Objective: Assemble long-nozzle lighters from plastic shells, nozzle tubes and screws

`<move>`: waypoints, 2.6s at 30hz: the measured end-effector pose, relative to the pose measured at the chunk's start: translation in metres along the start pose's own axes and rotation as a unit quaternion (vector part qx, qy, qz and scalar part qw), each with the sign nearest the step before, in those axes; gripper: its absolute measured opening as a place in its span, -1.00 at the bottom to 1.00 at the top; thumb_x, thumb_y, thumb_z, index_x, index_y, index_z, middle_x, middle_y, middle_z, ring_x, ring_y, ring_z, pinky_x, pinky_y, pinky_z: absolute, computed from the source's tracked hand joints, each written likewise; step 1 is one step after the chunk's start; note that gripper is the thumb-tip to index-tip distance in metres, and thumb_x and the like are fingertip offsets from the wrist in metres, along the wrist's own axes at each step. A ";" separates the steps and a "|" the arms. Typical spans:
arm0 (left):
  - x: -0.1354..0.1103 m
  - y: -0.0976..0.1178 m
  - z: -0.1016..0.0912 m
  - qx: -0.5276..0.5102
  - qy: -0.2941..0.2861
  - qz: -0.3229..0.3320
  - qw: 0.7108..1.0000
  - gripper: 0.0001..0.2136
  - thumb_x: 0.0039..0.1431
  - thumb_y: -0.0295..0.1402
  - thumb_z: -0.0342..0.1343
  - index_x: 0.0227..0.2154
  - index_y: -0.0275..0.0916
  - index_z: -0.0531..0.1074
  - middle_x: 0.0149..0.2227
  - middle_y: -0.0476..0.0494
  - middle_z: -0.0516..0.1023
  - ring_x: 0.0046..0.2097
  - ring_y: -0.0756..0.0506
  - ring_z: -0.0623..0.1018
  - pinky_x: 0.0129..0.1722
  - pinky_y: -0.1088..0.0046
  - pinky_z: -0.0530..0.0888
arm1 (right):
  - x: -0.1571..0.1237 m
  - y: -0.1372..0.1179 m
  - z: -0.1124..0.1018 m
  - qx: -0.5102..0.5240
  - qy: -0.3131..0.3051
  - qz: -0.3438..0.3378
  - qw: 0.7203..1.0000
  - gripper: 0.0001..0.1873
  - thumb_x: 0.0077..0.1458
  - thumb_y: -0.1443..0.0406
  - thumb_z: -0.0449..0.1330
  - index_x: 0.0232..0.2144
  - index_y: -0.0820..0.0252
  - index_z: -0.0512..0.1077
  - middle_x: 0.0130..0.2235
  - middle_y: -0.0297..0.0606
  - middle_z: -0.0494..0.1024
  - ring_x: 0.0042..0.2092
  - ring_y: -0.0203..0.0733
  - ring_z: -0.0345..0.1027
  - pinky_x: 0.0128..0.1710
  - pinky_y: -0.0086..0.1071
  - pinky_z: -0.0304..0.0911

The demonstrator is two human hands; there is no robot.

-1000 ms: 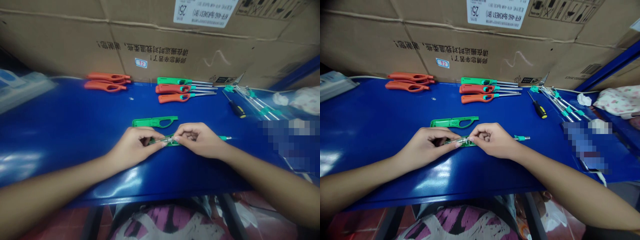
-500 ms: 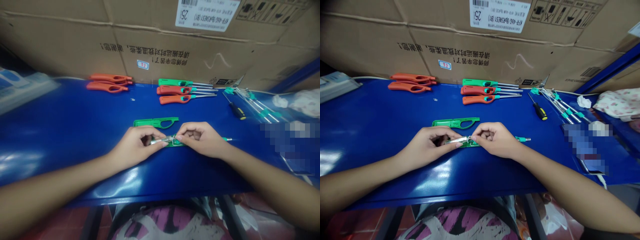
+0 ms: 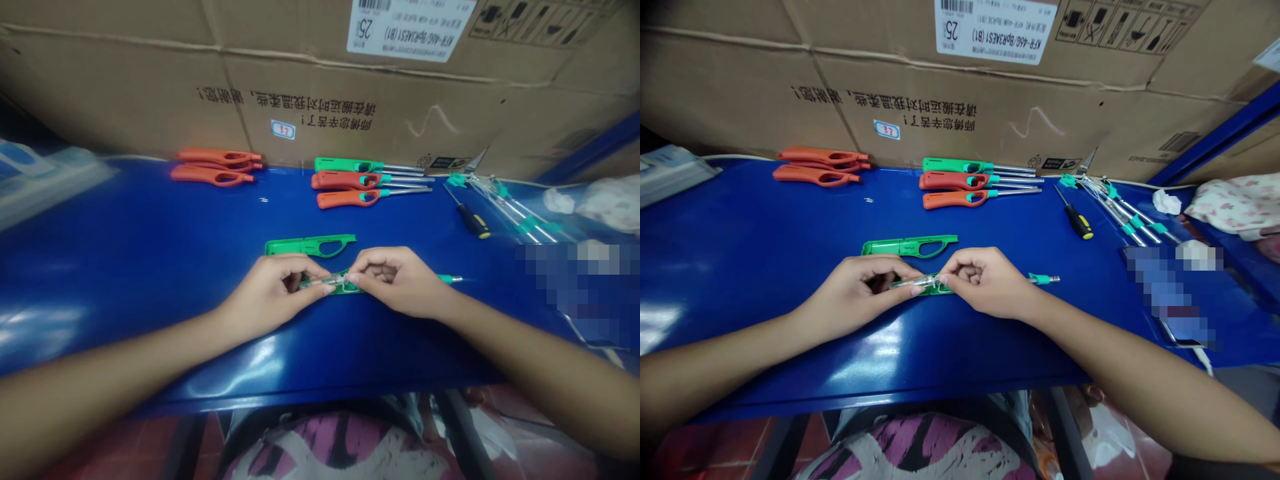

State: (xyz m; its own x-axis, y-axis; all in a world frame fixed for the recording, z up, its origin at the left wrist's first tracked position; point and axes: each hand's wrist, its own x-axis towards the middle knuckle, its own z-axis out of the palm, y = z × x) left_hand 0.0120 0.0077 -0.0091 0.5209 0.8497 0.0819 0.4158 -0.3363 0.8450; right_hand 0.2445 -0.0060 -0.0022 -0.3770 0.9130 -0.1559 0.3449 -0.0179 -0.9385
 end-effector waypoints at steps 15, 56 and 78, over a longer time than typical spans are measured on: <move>-0.001 0.003 -0.002 -0.002 0.008 0.002 1.000 -0.83 0.18 -0.26 0.27 -0.28 -0.25 0.63 -0.43 -0.03 0.58 -0.52 0.07 0.28 -0.53 0.55 0.22 | 0.000 -0.003 0.000 0.046 0.000 0.007 0.999 -0.76 0.06 0.18 0.35 -0.35 0.28 0.53 -0.53 -0.40 0.40 -0.60 -0.44 0.23 -0.66 -0.51 0.14; 0.003 0.001 -0.025 0.145 -0.080 0.127 0.978 -0.84 0.20 -0.34 0.24 -0.17 -0.22 0.61 -0.28 -0.06 0.57 -0.40 0.04 0.48 -0.40 0.51 0.41 | -0.006 -0.008 -0.025 -0.294 0.037 -0.261 0.919 -0.88 0.24 0.36 0.17 -0.27 0.21 0.53 -0.29 -0.27 0.55 -0.34 -0.33 0.34 -0.33 -0.42 0.22; 0.003 0.001 -0.027 0.147 -0.082 0.106 0.980 -0.87 0.20 -0.35 0.23 -0.21 -0.19 0.62 -0.25 -0.07 0.61 -0.31 -0.03 0.58 -0.39 0.48 0.46 | -0.012 -0.013 -0.032 -0.364 -0.108 -0.196 0.904 -0.93 0.24 0.30 0.21 -0.26 0.15 0.37 -0.23 -0.36 0.45 -0.26 -0.32 0.29 -0.29 -0.41 0.13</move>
State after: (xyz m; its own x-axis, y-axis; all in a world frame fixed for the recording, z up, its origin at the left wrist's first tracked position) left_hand -0.0058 0.0204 0.0064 0.7213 0.6798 0.1325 0.4697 -0.6207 0.6277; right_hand 0.2724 -0.0034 0.0218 -0.7246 0.6891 0.0145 0.5932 0.6342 -0.4959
